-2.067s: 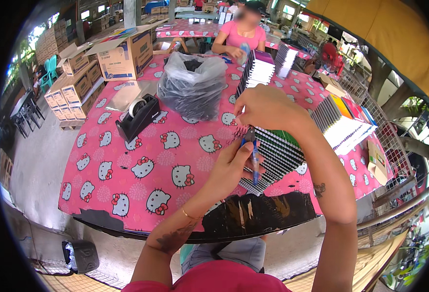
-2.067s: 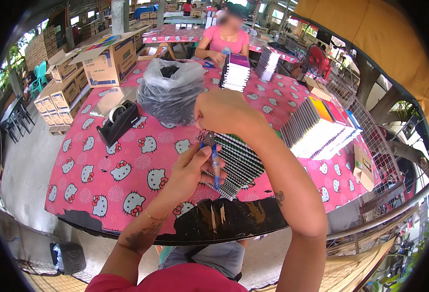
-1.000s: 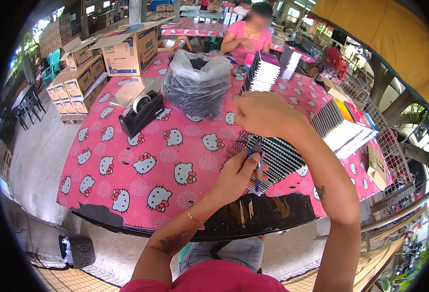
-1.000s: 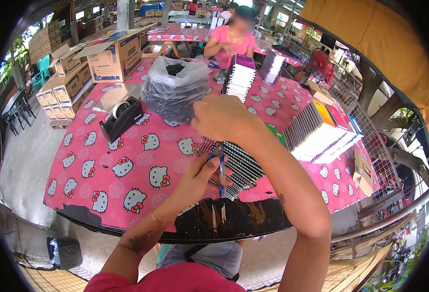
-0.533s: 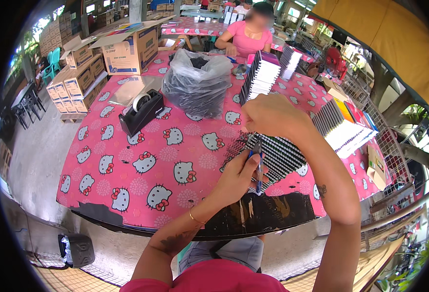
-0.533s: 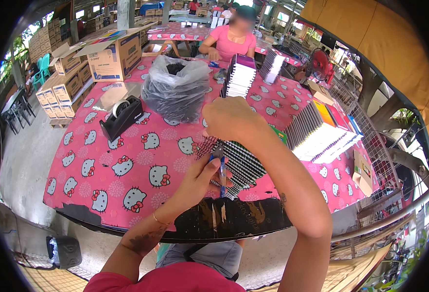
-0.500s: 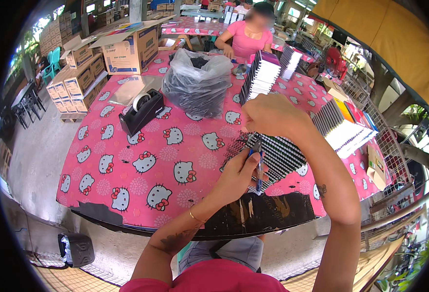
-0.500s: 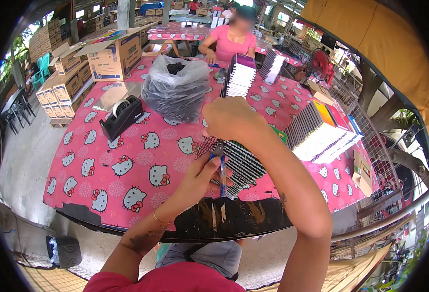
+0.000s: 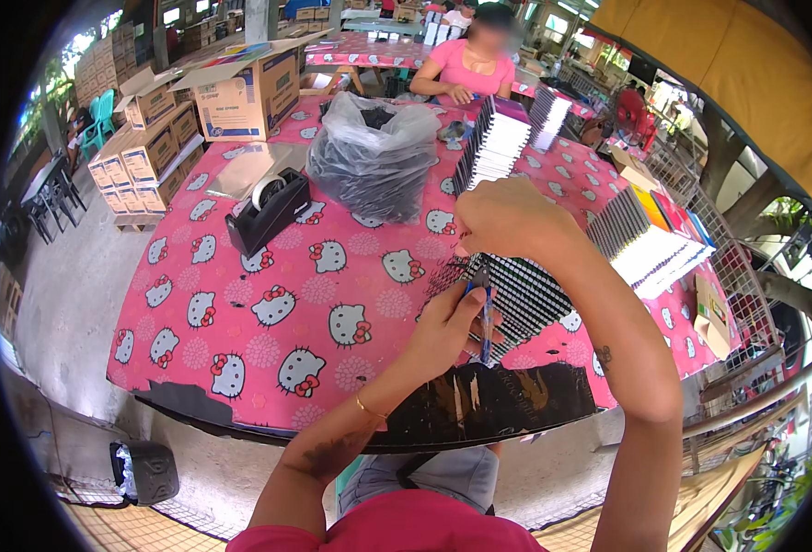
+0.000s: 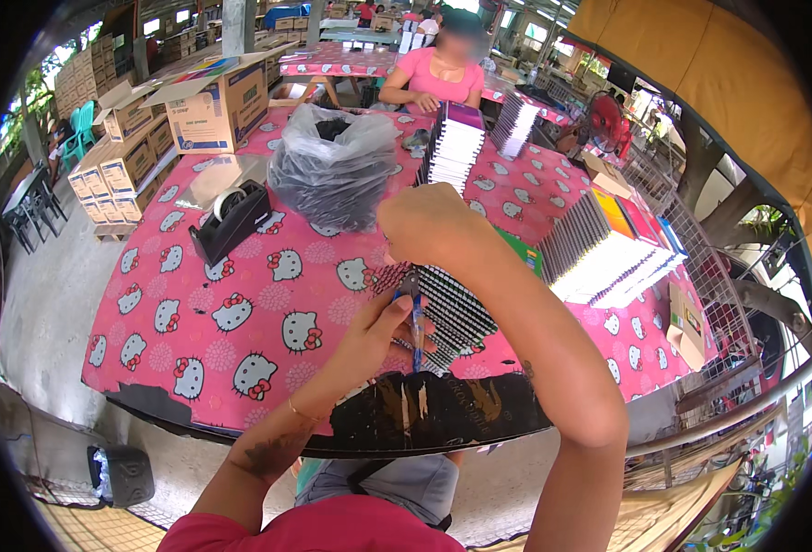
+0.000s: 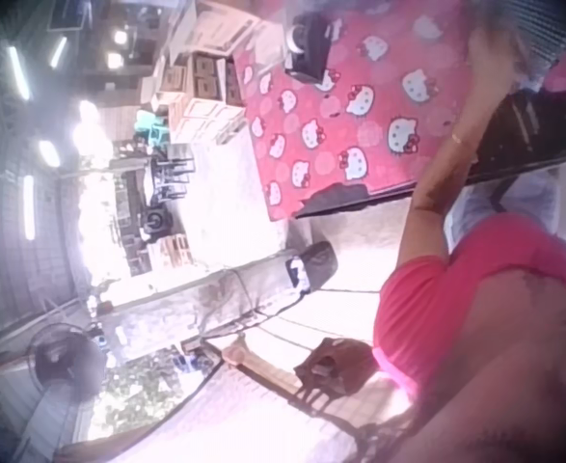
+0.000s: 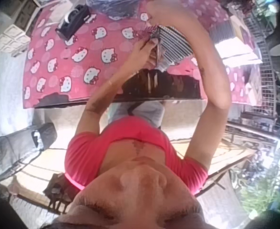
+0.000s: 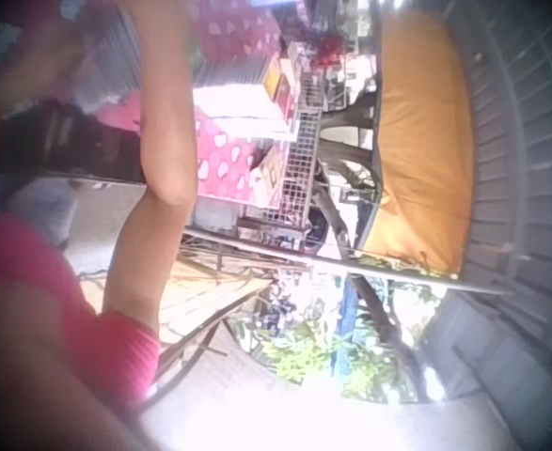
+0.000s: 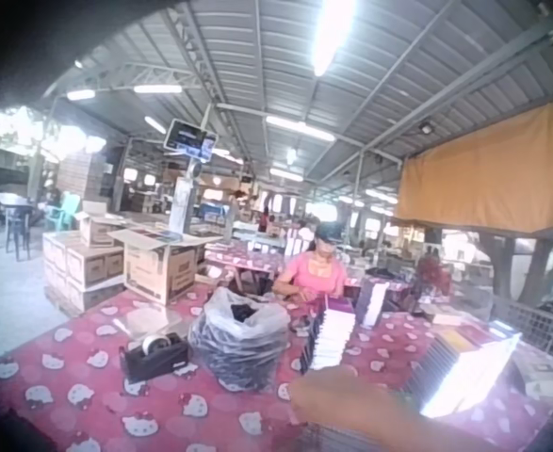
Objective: The person organizes stacks of notebooks by hand on a table, trims plastic material with a tool, and places notebooks into plastic packaging.
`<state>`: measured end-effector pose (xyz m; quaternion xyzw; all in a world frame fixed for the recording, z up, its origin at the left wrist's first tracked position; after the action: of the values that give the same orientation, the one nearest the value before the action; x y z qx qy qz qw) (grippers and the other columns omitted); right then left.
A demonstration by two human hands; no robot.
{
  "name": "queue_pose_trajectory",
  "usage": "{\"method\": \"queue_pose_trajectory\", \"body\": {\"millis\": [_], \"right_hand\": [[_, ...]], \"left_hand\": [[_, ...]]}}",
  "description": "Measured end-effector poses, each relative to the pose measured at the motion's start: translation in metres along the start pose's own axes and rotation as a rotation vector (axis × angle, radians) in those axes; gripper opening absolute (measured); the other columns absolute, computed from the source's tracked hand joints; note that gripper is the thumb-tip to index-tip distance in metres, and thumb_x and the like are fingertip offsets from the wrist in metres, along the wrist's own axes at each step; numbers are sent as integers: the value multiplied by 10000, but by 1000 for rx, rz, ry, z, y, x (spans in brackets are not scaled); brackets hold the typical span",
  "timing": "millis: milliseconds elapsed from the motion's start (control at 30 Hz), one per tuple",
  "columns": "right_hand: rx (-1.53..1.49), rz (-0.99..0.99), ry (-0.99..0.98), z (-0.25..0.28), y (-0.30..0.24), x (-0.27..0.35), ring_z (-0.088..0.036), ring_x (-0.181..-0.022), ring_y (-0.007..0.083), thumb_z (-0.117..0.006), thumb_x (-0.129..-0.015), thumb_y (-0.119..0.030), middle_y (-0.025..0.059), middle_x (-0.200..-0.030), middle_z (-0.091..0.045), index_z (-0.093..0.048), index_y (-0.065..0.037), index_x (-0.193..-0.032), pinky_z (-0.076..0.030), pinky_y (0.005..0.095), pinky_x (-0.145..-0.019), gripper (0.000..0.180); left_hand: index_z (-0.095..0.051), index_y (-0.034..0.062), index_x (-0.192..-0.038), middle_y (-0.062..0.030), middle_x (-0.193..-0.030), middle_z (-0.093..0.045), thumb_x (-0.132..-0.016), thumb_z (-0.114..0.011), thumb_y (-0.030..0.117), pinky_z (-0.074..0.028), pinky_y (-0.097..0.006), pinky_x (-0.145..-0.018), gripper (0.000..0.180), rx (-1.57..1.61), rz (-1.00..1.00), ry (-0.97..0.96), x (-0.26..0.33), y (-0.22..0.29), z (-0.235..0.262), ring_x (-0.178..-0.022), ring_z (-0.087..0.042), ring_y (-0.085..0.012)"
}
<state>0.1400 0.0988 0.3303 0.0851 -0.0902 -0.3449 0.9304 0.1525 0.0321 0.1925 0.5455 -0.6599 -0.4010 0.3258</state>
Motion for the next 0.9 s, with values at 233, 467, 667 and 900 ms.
{"method": "queue_pose_trajectory", "body": {"millis": [233, 467, 667, 900], "right_hand": [[14, -13, -6, 4, -5, 0, -677, -820, 339, -678, -792, -294, 163, -794, -693, -718, -33, -833, -495, 460, -725, 267], [58, -39, 28, -6, -4, -10, -678, -816, 364, -616, -839, -282, 203, -815, -685, -695, 7, -782, -502, 481, -717, 304], [60, 28, -16, -4, -15, -8, -681, -809, 365, -663, -820, -303, 198, -838, -693, -709, -8, -810, -505, 466, -709, 298], [93, -29, 37, -12, -5, -13, -684, -805, 358, -688, -802, -278, 190, -841, -697, -719, -39, -809, -506, 461, -704, 242]], "left_hand": [[-478, -25, -1224, -125, -903, -629, -1019, -437, 379, -572, -331, -578, 455, -127, -52, -99, -4, 10, -2, -716, -686, -238], [-476, -27, -1225, -136, -906, -630, -1023, -425, 375, -573, -338, -576, 453, -43, -6, -16, 4, -7, 5, -693, -677, -241], [-497, -11, -1130, -98, -813, -609, -1030, -427, 318, -480, -296, -490, 351, -40, -62, 19, -1, -1, 9, -618, -643, -171], [-502, -7, -1090, -85, -787, -592, -1032, -410, 290, -470, -306, -486, 316, -87, 9, -5, 7, -10, 6, -561, -612, -162]]}}
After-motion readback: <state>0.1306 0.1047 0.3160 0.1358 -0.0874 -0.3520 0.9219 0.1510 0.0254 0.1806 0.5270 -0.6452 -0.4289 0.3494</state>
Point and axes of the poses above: each hand's wrist, its own x-axis away from the middle knuckle, its own z-axis out of the back of the hand, y = z × x, the point moved 10 cm from there along -x, towards the middle knuckle
